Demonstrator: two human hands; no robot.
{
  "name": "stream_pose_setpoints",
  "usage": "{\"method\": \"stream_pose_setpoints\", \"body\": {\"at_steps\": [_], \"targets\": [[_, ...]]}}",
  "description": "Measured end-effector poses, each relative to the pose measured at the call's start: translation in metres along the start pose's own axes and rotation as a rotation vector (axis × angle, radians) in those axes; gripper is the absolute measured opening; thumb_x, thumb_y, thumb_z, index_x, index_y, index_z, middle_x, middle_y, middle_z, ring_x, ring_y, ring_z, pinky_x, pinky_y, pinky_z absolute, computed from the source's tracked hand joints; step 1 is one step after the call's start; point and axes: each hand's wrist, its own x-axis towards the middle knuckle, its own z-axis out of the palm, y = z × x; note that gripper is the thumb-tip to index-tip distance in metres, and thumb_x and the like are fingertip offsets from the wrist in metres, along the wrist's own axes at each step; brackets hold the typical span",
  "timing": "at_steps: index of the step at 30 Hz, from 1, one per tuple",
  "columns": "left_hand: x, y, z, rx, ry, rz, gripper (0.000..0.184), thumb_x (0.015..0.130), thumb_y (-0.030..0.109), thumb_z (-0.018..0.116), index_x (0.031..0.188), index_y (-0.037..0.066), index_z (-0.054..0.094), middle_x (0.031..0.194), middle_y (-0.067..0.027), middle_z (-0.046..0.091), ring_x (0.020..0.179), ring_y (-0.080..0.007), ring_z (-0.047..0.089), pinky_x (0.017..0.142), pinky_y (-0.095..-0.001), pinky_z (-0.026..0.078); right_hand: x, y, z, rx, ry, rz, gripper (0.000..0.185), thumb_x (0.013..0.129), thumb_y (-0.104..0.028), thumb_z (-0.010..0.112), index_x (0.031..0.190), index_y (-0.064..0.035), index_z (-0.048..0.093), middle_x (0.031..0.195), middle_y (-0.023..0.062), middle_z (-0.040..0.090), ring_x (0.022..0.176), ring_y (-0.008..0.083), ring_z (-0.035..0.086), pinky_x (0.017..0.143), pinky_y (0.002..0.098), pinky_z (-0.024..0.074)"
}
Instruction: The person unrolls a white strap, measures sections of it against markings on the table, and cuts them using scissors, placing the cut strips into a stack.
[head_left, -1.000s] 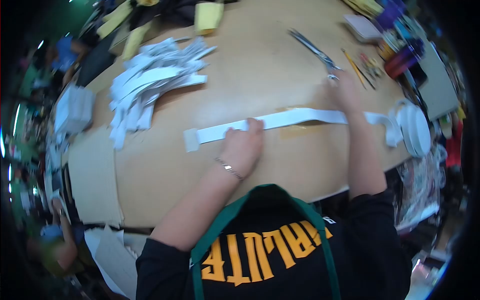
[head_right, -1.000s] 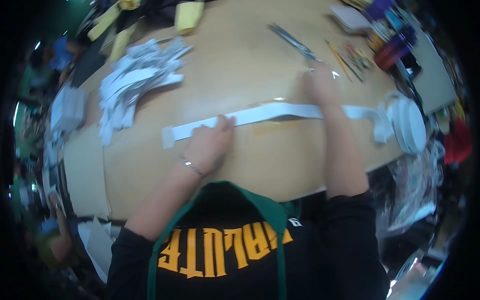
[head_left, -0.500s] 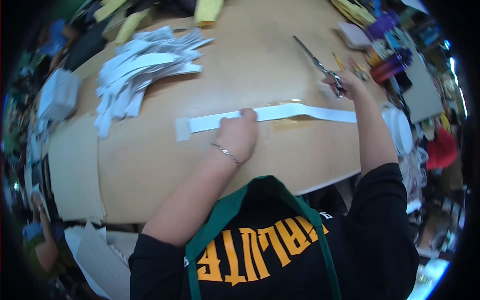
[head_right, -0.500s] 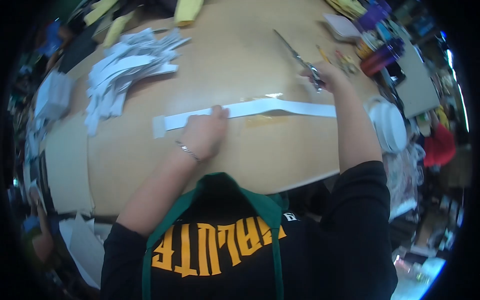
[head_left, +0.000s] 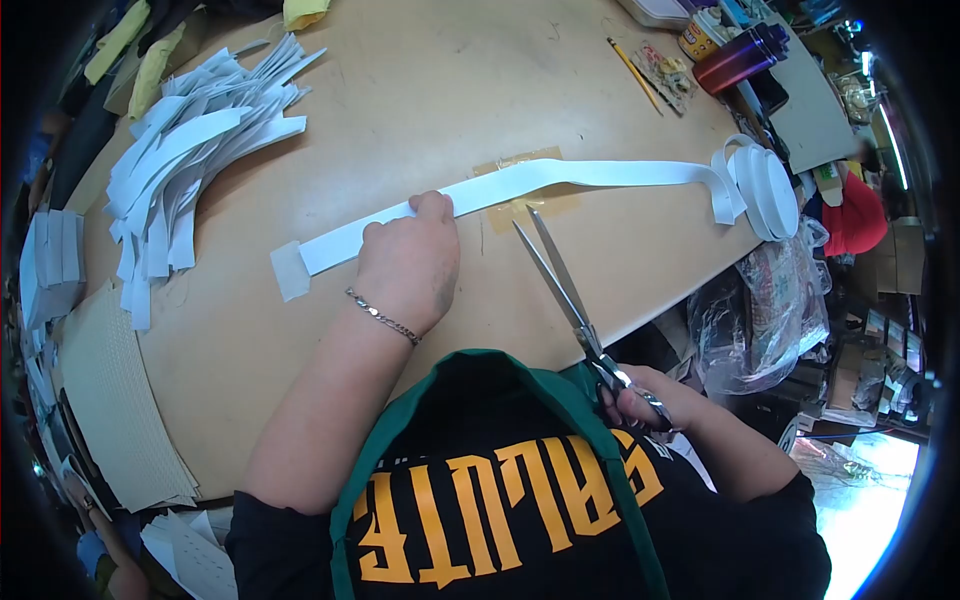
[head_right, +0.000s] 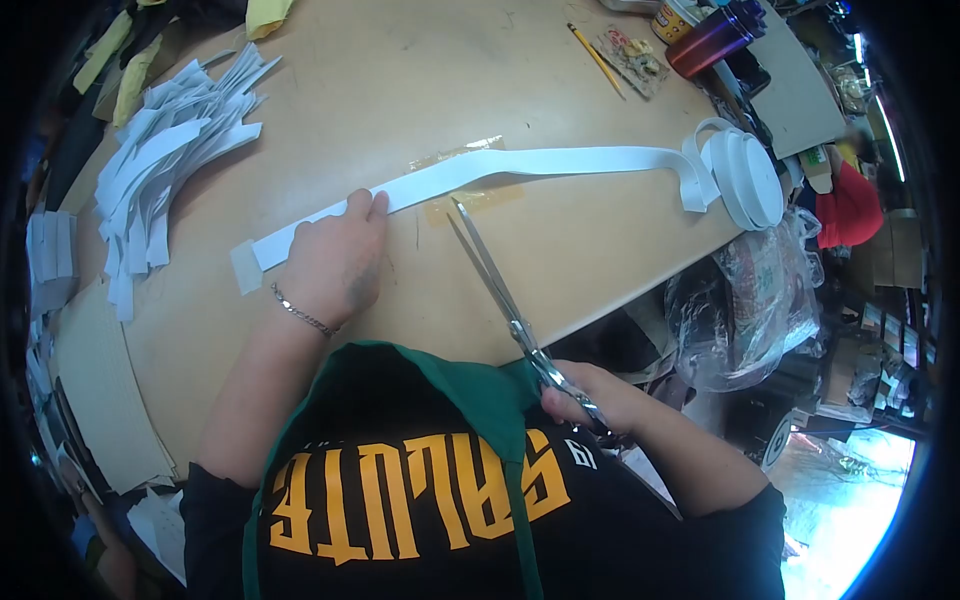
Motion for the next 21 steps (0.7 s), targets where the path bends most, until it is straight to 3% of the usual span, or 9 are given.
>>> {"method": "stream_pose_setpoints", "body": {"at_steps": [1, 8, 16, 19, 21], "targets": [[0.000, 0.000, 0.000, 0.005, 0.016, -0.003, 0.035, 0.076, 0.006, 0.056, 0.108, -0.007, 0.050, 0.112, -0.0188, 0.048, 0.077, -0.0251, 0.064, 0.071, -0.0376, 0.047, 0.002, -0.002, 0.001, 0.001, 0.010, 0.038, 0.065, 0.074, -0.072, 0.046, 0.086, -0.0083, 0.049, 0.070, 0.0017, 0.054, 0.060, 0.0093, 0.049, 0.055, 0.0219, 0.0404], [0.001, -0.001, 0.003, 0.035, 0.004, 0.011, 0.035, 0.078, 0.007, 0.055, 0.110, -0.006, 0.051, 0.114, -0.0178, 0.048, 0.077, -0.0239, 0.064, 0.071, -0.0370, 0.047, 0.021, -0.001, 0.006, -0.051, 0.052, 0.050, 0.061, 0.081, -0.067, 0.043, 0.083, -0.0061, 0.050, 0.065, 0.0048, 0.053, 0.058, 0.0128, 0.052, 0.053, 0.0247, 0.0421], [0.001, -0.001, 0.003, 0.037, 0.024, 0.007, 0.032, 0.078, 0.008, 0.055, 0.107, -0.007, 0.052, 0.111, -0.0173, 0.049, 0.074, -0.0242, 0.064, 0.069, -0.0367, 0.048, 0.043, -0.018, 0.012, -0.029, 0.137, 0.078, 0.070, 0.077, -0.074, 0.040, 0.080, -0.0043, 0.050, 0.060, 0.0050, 0.051, 0.055, 0.0129, 0.052, 0.050, 0.0234, 0.0412], [0.002, -0.002, 0.010, 0.087, 0.072, 0.009, 0.048, 0.074, 0.006, 0.054, 0.120, -0.002, 0.046, 0.100, -0.0129, 0.049, 0.071, -0.0245, 0.062, 0.061, -0.0377, 0.049, 0.049, -0.023, 0.010, -0.029, 0.129, 0.091, 0.072, 0.076, -0.075, 0.041, 0.080, -0.0042, 0.051, 0.059, 0.0049, 0.051, 0.054, 0.0128, 0.053, 0.050, 0.0231, 0.0418], [0.002, -0.003, 0.010, 0.083, 0.072, 0.011, 0.048, 0.074, 0.006, 0.054, 0.121, -0.002, 0.046, 0.100, -0.0129, 0.049, 0.070, -0.0245, 0.062, 0.061, -0.0375, 0.048, 0.054, -0.028, 0.009, -0.027, 0.133, 0.093, 0.072, 0.075, -0.075, 0.041, 0.080, -0.0041, 0.051, 0.059, 0.0047, 0.051, 0.054, 0.0126, 0.053, 0.050, 0.0231, 0.0423]]}}
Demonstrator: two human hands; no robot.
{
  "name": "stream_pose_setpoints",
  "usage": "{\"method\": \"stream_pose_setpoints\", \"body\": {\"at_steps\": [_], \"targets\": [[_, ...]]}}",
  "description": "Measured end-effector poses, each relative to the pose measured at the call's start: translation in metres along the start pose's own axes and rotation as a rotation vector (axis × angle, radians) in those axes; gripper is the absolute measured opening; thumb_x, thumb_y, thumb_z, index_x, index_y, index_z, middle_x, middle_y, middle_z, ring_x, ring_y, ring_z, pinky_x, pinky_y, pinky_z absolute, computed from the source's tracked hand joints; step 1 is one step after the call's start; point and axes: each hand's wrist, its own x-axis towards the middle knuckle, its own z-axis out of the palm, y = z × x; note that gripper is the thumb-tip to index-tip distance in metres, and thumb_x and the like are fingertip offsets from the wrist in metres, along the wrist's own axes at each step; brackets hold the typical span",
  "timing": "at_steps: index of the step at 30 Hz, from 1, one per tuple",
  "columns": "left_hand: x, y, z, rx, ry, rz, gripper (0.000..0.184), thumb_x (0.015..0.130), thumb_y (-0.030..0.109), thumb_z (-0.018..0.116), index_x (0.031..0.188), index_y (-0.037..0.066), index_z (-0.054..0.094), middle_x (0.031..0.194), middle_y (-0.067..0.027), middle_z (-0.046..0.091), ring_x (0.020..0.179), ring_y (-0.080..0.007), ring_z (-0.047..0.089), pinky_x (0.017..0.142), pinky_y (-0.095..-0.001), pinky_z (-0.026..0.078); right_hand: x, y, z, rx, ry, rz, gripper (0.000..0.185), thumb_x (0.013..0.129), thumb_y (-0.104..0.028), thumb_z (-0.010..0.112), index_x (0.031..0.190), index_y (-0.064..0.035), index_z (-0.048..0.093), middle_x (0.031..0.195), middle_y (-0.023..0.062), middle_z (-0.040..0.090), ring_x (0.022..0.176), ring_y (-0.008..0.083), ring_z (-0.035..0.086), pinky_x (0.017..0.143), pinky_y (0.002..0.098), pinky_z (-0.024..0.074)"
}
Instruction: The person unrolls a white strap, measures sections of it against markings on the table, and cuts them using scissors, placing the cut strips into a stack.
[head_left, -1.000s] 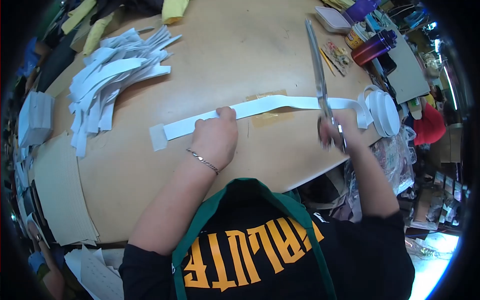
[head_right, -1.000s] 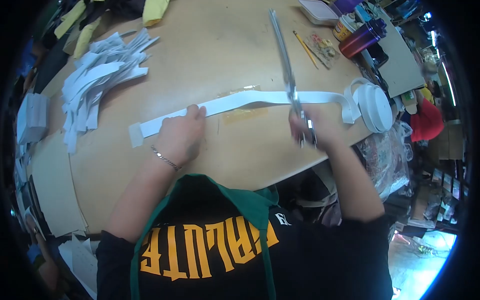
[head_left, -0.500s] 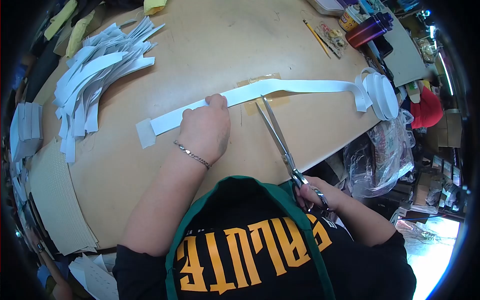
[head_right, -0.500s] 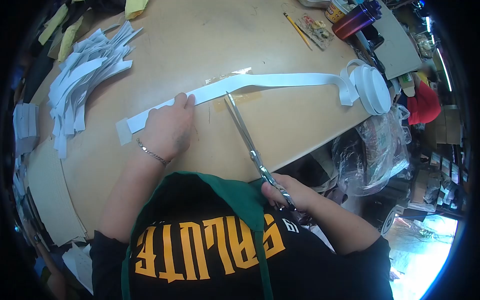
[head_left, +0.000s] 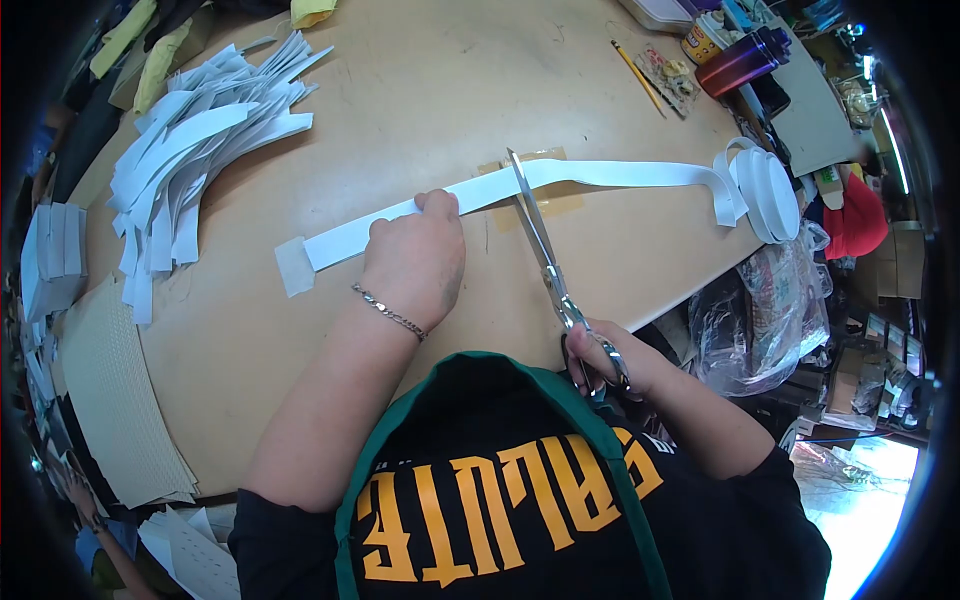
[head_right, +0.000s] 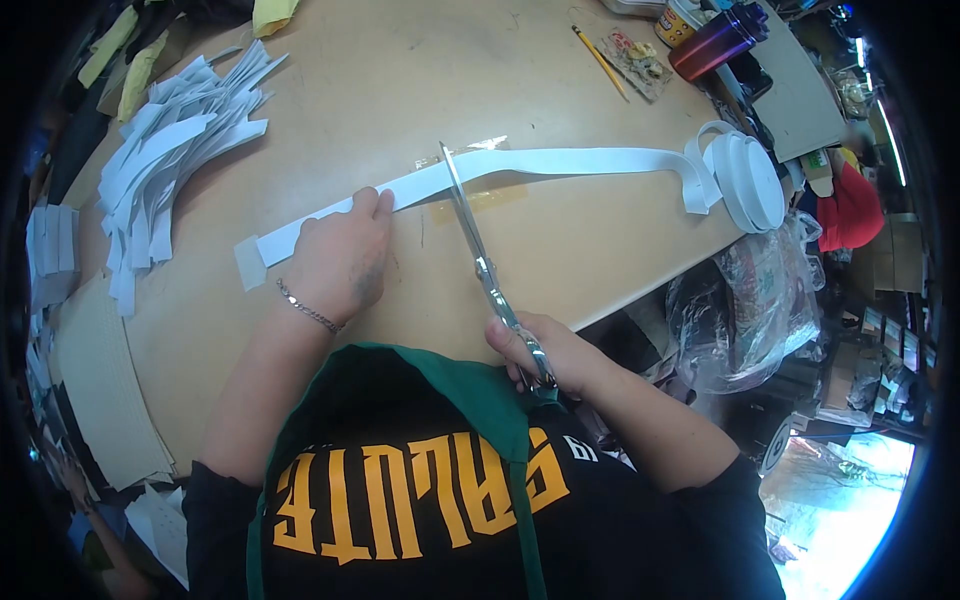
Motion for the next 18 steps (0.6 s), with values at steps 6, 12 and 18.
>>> {"method": "stream_pose_setpoints", "body": {"at_steps": [6, 12, 18], "targets": [[-0.002, 0.001, -0.009, -0.036, -0.043, 0.013, 0.033, 0.078, 0.007, 0.054, 0.107, -0.007, 0.052, 0.112, -0.0182, 0.049, 0.074, -0.0242, 0.064, 0.068, -0.0368, 0.048, 0.008, -0.012, 0.003, -0.003, 0.018, 0.021, 0.073, 0.075, -0.076, 0.040, 0.081, -0.0037, 0.051, 0.059, 0.0039, 0.050, 0.053, 0.0114, 0.052, 0.050, 0.0234, 0.0429], [-0.002, 0.000, -0.007, -0.017, -0.027, 0.012, 0.034, 0.078, 0.007, 0.054, 0.109, -0.007, 0.051, 0.113, -0.0180, 0.048, 0.074, -0.0232, 0.064, 0.068, -0.0353, 0.048, 0.010, -0.013, 0.005, -0.003, 0.051, 0.022, 0.074, 0.074, -0.077, 0.040, 0.080, -0.0034, 0.051, 0.057, 0.0030, 0.049, 0.051, 0.0110, 0.052, 0.050, 0.0230, 0.0429], [-0.002, 0.000, -0.004, -0.014, -0.031, 0.000, 0.047, 0.076, 0.005, 0.053, 0.121, -0.004, 0.044, 0.105, -0.0149, 0.048, 0.072, -0.0249, 0.062, 0.063, -0.0380, 0.047, 0.013, -0.014, 0.003, -0.011, 0.078, 0.029, 0.075, 0.073, -0.078, 0.039, 0.075, -0.0040, 0.051, 0.055, 0.0028, 0.049, 0.049, 0.0112, 0.052, 0.049, 0.0231, 0.0434]]}}
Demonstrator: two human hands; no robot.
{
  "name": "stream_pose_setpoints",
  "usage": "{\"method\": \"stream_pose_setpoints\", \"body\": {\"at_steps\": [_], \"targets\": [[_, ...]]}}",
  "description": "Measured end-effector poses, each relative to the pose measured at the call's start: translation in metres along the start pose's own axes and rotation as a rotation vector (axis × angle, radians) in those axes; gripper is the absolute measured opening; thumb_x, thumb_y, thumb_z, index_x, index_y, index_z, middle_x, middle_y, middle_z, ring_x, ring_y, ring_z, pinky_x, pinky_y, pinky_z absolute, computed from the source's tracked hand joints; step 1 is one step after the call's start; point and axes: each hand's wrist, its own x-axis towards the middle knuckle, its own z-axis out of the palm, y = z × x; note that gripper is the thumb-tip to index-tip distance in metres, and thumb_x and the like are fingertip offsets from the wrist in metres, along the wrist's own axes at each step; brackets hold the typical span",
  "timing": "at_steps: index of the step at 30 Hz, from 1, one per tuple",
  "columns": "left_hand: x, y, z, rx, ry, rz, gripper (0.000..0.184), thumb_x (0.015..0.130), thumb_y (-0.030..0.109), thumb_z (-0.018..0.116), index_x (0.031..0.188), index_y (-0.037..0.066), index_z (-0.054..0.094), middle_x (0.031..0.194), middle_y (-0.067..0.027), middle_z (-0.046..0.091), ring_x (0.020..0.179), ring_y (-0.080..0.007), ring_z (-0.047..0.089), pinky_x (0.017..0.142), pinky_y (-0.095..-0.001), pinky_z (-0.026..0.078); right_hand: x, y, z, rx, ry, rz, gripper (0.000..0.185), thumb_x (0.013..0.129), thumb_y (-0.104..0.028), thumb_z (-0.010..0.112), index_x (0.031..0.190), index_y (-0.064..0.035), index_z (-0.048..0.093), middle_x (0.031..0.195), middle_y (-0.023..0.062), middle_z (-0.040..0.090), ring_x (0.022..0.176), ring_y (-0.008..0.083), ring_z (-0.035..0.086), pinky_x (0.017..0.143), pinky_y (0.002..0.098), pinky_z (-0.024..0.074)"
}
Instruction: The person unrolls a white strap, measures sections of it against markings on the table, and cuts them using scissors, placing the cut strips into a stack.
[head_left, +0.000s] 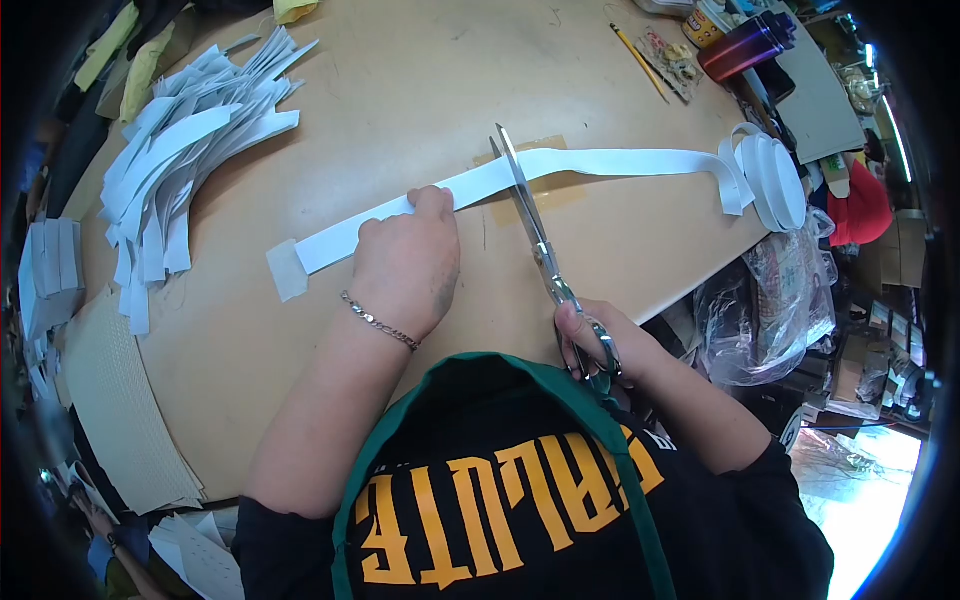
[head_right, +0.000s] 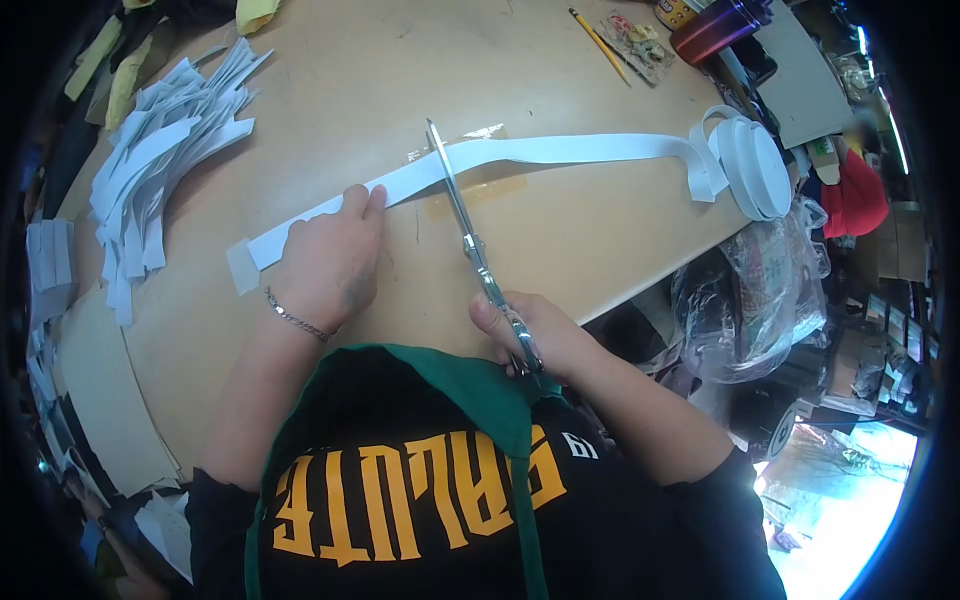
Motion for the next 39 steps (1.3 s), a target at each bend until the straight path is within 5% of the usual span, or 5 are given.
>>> {"method": "stream_pose_setpoints", "body": {"at_steps": [19, 22, 28, 31, 39], "targets": [[0.001, -0.003, 0.003, 0.005, 0.056, 0.026, 0.051, 0.072, 0.004, 0.054, 0.122, -0.004, 0.044, 0.098, -0.0138, 0.050, 0.068, -0.0259, 0.061, 0.059, -0.0391, 0.048, 0.006, 0.002, 0.012, 0.028, 0.140, 0.062, 0.060, 0.080, -0.062, 0.052, 0.059, -0.0058, 0.048, 0.046, 0.0022, 0.045, 0.041, 0.0111, 0.049, 0.041, 0.0231, 0.0411], [0.000, -0.002, -0.004, 0.032, -0.009, 0.039, 0.045, 0.078, 0.009, 0.055, 0.120, -0.006, 0.042, 0.114, -0.0176, 0.049, 0.070, -0.0235, 0.064, 0.067, -0.0348, 0.049, 0.007, 0.004, 0.012, 0.036, 0.133, 0.066, 0.057, 0.081, -0.058, 0.054, 0.059, -0.0061, 0.048, 0.046, 0.0019, 0.045, 0.040, 0.0107, 0.049, 0.040, 0.0235, 0.0400], [0.004, 0.008, -0.018, -0.053, -0.095, -0.014, 0.066, 0.074, 0.008, 0.059, 0.135, 0.015, 0.034, 0.115, -0.0183, 0.046, 0.084, -0.0260, 0.062, 0.071, -0.0363, 0.050, 0.005, 0.017, 0.003, 0.176, 0.052, -0.032, 0.055, 0.083, -0.058, 0.051, 0.064, -0.0066, 0.047, 0.049, 0.0014, 0.047, 0.041, 0.0094, 0.047, 0.041, 0.0218, 0.0378], [0.011, 0.010, -0.020, -0.033, -0.113, 0.003, 0.072, 0.074, 0.009, 0.055, 0.138, 0.028, 0.028, 0.105, -0.0166, 0.046, 0.078, -0.0323, 0.062, 0.069, -0.0387, 0.052, 0.000, 0.029, -0.003, 0.257, -0.008, -0.127, 0.057, 0.084, -0.061, 0.046, 0.068, -0.0064, 0.047, 0.050, 0.0016, 0.048, 0.042, 0.0091, 0.047, 0.042, 0.0205, 0.0364], [0.017, 0.017, -0.024, 0.029, -0.192, -0.021, 0.076, 0.071, 0.010, 0.057, 0.138, 0.028, 0.027, 0.106, -0.0179, 0.045, 0.077, -0.0333, 0.061, 0.069, -0.0388, 0.052, -0.011, 0.036, -0.040, 0.256, -0.036, -0.234, 0.060, 0.082, -0.066, 0.043, 0.068, -0.0071, 0.048, 0.050, 0.0014, 0.049, 0.044, 0.0092, 0.049, 0.042, 0.0203, 0.0362]]}}
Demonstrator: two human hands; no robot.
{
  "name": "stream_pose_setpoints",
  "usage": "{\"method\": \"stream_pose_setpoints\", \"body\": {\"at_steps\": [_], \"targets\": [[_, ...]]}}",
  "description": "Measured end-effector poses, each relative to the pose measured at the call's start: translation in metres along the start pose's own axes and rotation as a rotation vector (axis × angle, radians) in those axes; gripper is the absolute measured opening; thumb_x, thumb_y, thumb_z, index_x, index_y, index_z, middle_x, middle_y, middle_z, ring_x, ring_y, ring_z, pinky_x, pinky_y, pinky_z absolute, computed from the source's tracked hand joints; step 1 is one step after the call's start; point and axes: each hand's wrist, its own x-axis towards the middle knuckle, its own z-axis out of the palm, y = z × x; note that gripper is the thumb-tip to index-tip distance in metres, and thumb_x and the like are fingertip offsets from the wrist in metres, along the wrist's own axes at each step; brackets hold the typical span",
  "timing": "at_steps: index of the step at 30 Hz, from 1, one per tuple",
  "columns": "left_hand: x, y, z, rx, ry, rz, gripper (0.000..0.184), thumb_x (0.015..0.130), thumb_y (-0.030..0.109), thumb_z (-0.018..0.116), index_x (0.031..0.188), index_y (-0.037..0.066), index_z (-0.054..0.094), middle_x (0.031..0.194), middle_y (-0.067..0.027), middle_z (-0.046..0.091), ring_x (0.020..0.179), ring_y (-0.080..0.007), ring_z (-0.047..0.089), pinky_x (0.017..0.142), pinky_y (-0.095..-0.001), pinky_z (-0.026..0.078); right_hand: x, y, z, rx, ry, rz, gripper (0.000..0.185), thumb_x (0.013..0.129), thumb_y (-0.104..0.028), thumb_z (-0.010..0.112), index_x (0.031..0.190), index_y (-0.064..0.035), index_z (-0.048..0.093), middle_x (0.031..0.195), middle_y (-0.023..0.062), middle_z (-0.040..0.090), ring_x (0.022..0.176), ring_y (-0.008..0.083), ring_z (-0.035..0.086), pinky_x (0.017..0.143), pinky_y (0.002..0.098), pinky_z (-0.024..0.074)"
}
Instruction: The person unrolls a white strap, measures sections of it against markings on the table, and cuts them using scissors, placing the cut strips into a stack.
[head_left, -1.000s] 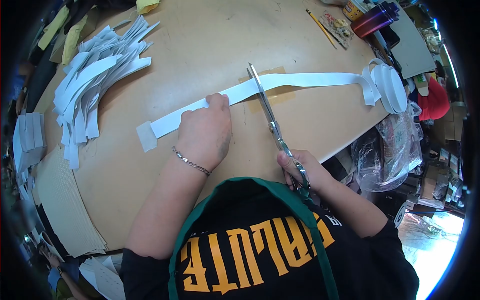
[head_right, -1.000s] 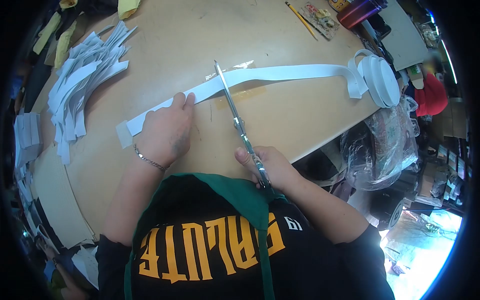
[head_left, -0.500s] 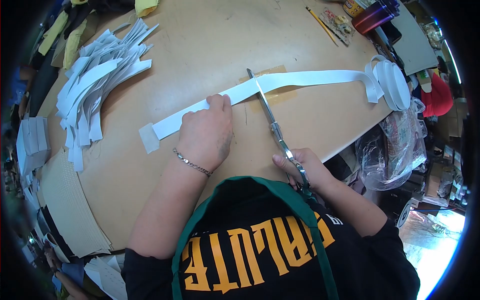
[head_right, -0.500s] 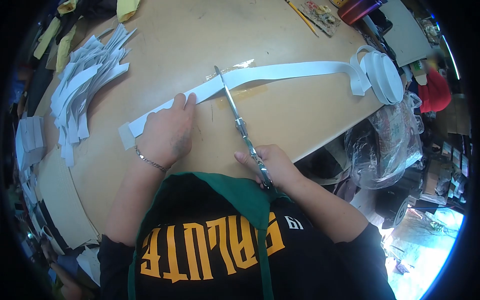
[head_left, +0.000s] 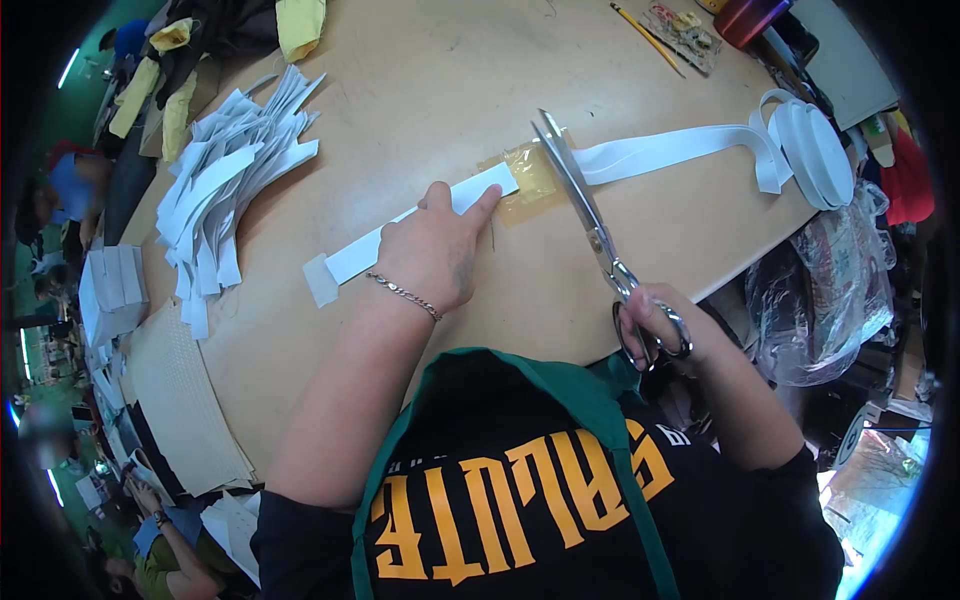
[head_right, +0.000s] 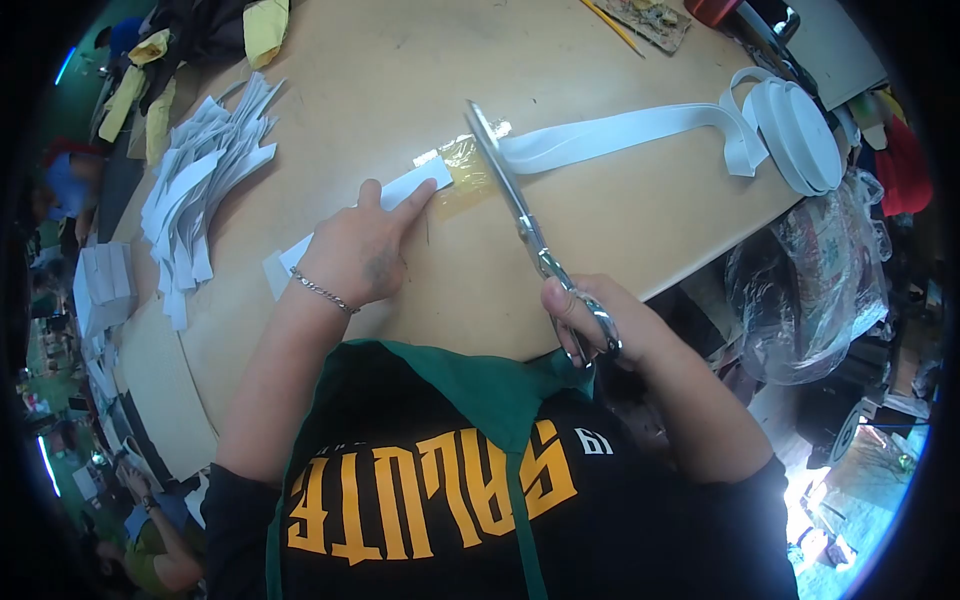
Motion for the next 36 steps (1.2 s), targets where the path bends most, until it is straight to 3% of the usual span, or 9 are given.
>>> {"method": "stream_pose_setpoints", "body": {"at_steps": [5, 7, 13, 15, 21, 23, 25, 27, 36], "targets": [[0.000, 0.003, -0.001, 0.012, -0.010, -0.018, 0.076, 0.071, 0.010, 0.057, 0.138, 0.028, 0.027, 0.107, -0.0188, 0.044, 0.077, -0.0345, 0.061, 0.068, -0.0391, 0.052, 0.007, -0.047, -0.028, -0.123, -0.186, -0.255, 0.057, 0.084, -0.062, 0.043, 0.064, -0.0088, 0.049, 0.049, 0.0005, 0.049, 0.045, 0.0090, 0.051, 0.043, 0.0202, 0.0385], [0.001, 0.004, 0.000, 0.018, -0.015, -0.030, 0.076, 0.071, 0.010, 0.057, 0.138, 0.028, 0.026, 0.108, -0.0193, 0.044, 0.078, -0.0350, 0.061, 0.069, -0.0394, 0.051, 0.019, -0.073, -0.049, -0.165, -0.079, -0.480, 0.055, 0.082, -0.061, 0.049, 0.065, -0.0085, 0.051, 0.049, 0.0003, 0.049, 0.044, 0.0088, 0.050, 0.043, 0.0207, 0.0380], [-0.002, 0.006, 0.001, 0.019, -0.016, -0.039, 0.076, 0.072, 0.012, 0.056, 0.139, 0.028, 0.025, 0.114, -0.0197, 0.042, 0.084, -0.0349, 0.061, 0.074, -0.0409, 0.050, 0.123, -0.146, -0.120, -1.026, 0.769, -0.261, 0.042, 0.074, -0.045, 0.067, 0.066, -0.0059, 0.056, 0.052, 0.0039, 0.052, 0.049, 0.0154, 0.055, 0.049, 0.0301, 0.0418], [-0.004, 0.007, 0.003, 0.021, 0.011, -0.042, 0.076, 0.072, 0.013, 0.056, 0.140, 0.028, 0.024, 0.115, -0.0200, 0.042, 0.085, -0.0343, 0.061, 0.074, -0.0410, 0.050, 0.167, -0.138, -0.148, -1.059, 0.814, -0.204, 0.039, 0.069, -0.041, 0.066, 0.078, -0.0029, 0.065, 0.075, 0.0152, 0.064, 0.071, 0.0289, 0.061, 0.066, 0.0377, 0.0482], [-0.010, 0.001, 0.008, -0.037, 0.036, -0.050, 0.074, 0.071, 0.012, 0.057, 0.139, 0.023, 0.027, 0.114, -0.0206, 0.044, 0.082, -0.0342, 0.061, 0.071, -0.0405, 0.051, 0.183, -0.115, -0.138, -1.365, 0.956, -0.384, 0.034, 0.067, -0.029, 0.066, 0.093, -0.0079, 0.065, 0.095, 0.0117, 0.062, 0.095, 0.0276, 0.056, 0.084, 0.0376, 0.0445], [-0.016, -0.005, 0.004, -0.128, 0.042, -0.046, 0.073, 0.070, 0.011, 0.057, 0.137, 0.018, 0.029, 0.110, -0.0210, 0.046, 0.080, -0.0351, 0.061, 0.069, -0.0407, 0.051, 0.166, -0.112, -0.106, -1.193, 0.830, -0.847, 0.028, 0.070, -0.023, 0.067, 0.095, -0.0098, 0.064, 0.097, 0.0100, 0.060, 0.102, 0.0264, 0.050, 0.087, 0.0380, 0.0421], [-0.019, -0.013, 0.012, -0.144, 0.099, -0.003, 0.070, 0.069, 0.010, 0.056, 0.135, 0.013, 0.032, 0.111, -0.0218, 0.048, 0.079, -0.0362, 0.061, 0.068, -0.0413, 0.051, 0.133, -0.105, -0.041, -1.115, 0.390, -0.858, 0.026, 0.072, -0.020, 0.067, 0.095, -0.0099, 0.064, 0.099, 0.0089, 0.059, 0.103, 0.0257, 0.049, 0.085, 0.0392, 0.0426], [-0.022, -0.016, 0.018, -0.146, 0.152, 0.020, 0.069, 0.068, 0.009, 0.056, 0.133, 0.009, 0.033, 0.113, -0.0224, 0.048, 0.078, -0.0366, 0.061, 0.068, -0.0415, 0.051, 0.126, -0.095, -0.001, -1.156, 0.165, -0.733, 0.027, 0.070, -0.021, 0.070, 0.095, -0.0103, 0.064, 0.101, 0.0077, 0.058, 0.103, 0.0261, 0.049, 0.085, 0.0400, 0.0425], [-0.024, -0.013, 0.050, -0.164, 0.430, -0.066, 0.058, 0.073, 0.007, 0.054, 0.129, 0.003, 0.038, 0.113, -0.0198, 0.049, 0.083, -0.0316, 0.061, 0.065, -0.0410, 0.050, 0.148, -0.107, 0.026, -1.384, 0.123, -0.412, 0.028, 0.065, -0.020, 0.074, 0.088, -0.0098, 0.060, 0.100, 0.0067, 0.056, 0.102, 0.0265, 0.048, 0.081, 0.0389, 0.0429]]}}
